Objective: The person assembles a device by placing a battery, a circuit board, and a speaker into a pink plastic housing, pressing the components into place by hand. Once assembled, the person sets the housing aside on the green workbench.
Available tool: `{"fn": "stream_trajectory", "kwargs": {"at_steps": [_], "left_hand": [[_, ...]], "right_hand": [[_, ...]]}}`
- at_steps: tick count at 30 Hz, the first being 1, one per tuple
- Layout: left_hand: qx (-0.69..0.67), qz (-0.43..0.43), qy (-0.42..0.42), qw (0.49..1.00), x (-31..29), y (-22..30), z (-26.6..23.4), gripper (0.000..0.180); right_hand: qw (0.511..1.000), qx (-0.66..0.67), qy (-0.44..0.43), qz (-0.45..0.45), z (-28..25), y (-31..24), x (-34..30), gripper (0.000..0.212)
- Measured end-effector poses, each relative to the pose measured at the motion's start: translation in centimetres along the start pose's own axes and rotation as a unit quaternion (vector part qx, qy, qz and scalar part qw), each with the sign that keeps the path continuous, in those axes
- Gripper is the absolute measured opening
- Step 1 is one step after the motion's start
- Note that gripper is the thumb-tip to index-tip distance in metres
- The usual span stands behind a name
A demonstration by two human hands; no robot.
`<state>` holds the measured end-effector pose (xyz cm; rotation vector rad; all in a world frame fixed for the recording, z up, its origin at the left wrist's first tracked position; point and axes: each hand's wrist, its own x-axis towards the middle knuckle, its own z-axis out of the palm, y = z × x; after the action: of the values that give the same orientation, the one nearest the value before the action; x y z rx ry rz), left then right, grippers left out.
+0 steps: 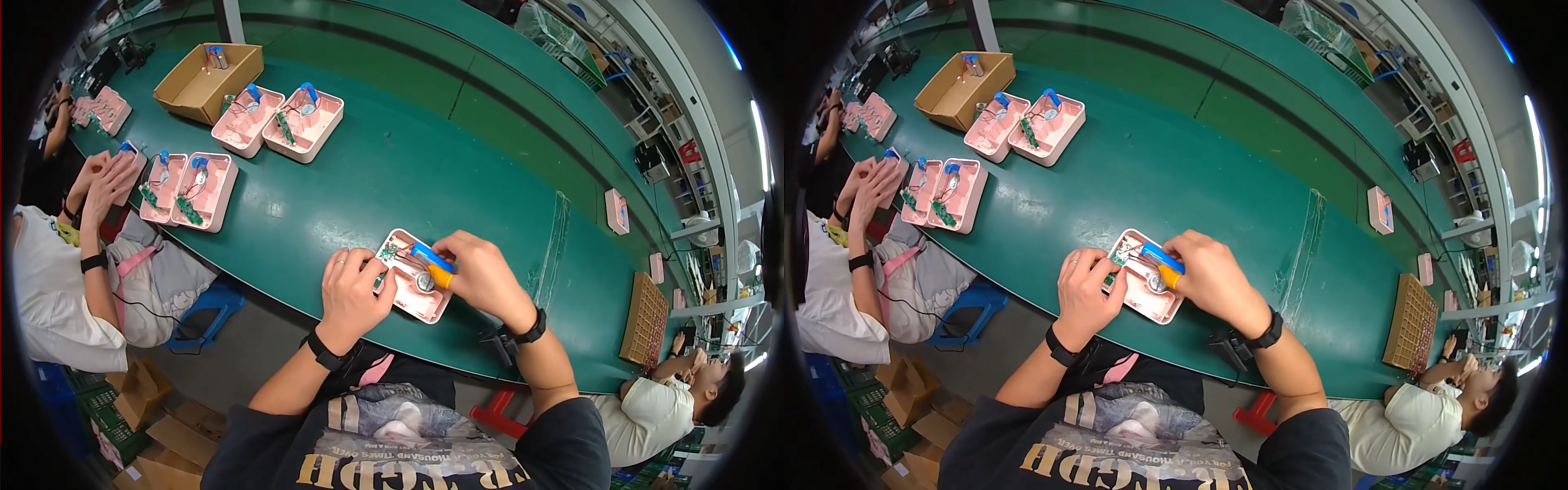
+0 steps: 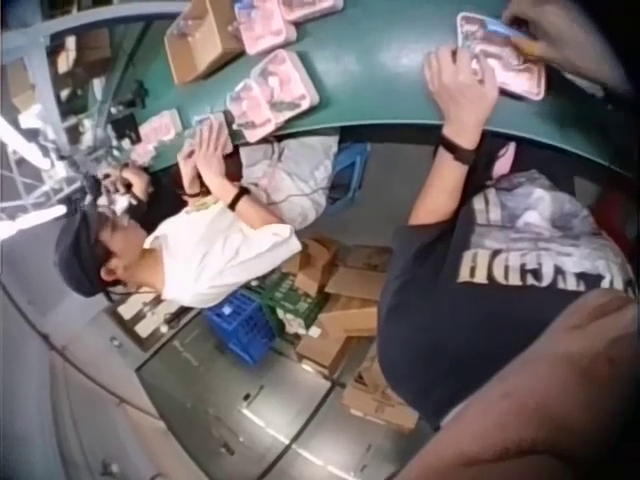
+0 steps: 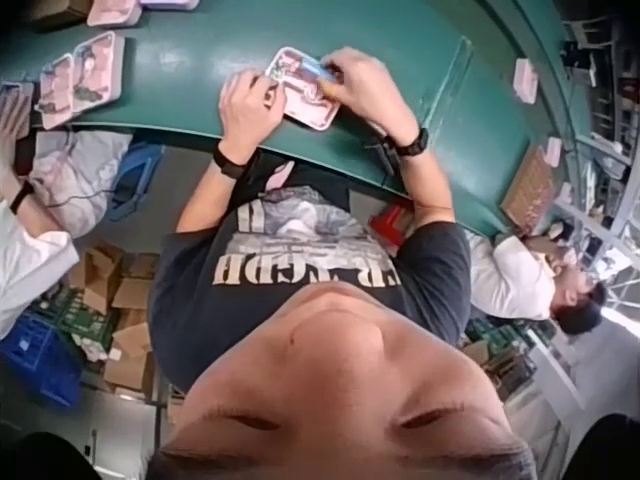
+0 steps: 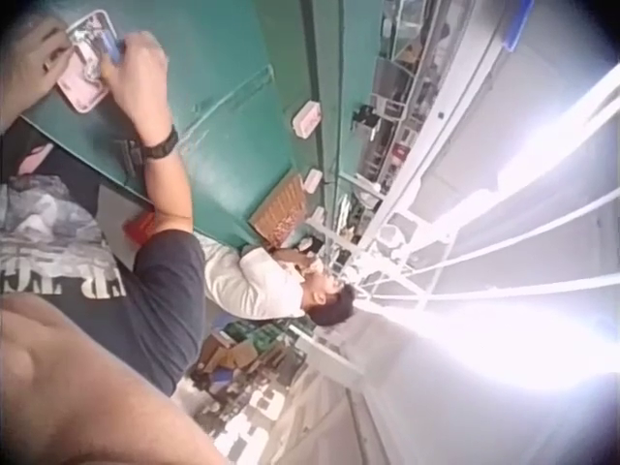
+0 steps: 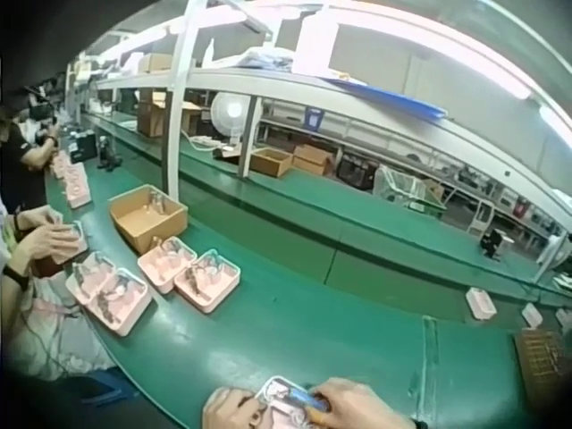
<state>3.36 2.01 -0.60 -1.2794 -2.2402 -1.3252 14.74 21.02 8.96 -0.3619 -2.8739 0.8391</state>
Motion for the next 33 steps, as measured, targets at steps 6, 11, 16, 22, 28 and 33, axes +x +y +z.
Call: {"fn": "stream_trajectory", "kwargs": {"at_steps": [6,11,16,22,28,33], "left_hand": [[-0.004,0.0,-0.004,1.0,0.2,0.2,0.0,0.012],[-0.008,-0.007,-0.01,1.0,0.1,0.2,-0.2,0.012],[-0.01,-0.005,-0.011,1.0,0.2,0.1,-0.1,0.012],[-0.017,-0.004,-0.019,1.0,0.1,-0.1,-0.4,0.012],[-0.024,-0.001,-0.024,0.999,0.4,-0.1,-0.4,0.012],[-0.018,0.012,-0.031,0.999,0.4,-0.1,0.0,0.012]], "right_hand": [[0.995,-0.094,0.013,-0.039,1.0,0.2,-0.1,0.025],[0.994,-0.094,0.011,-0.053,1.5,0.5,0.9,0.028],[0.999,-0.026,0.018,-0.017,1.4,0.0,2.1,0.029],[0.995,0.088,-0.024,0.035,2.4,0.5,1.8,0.03],[0.98,0.172,-0.072,0.077,2.2,2.4,1.9,0.033],[0.992,0.115,-0.027,0.044,2.6,2.2,1.4,0.032]]}}
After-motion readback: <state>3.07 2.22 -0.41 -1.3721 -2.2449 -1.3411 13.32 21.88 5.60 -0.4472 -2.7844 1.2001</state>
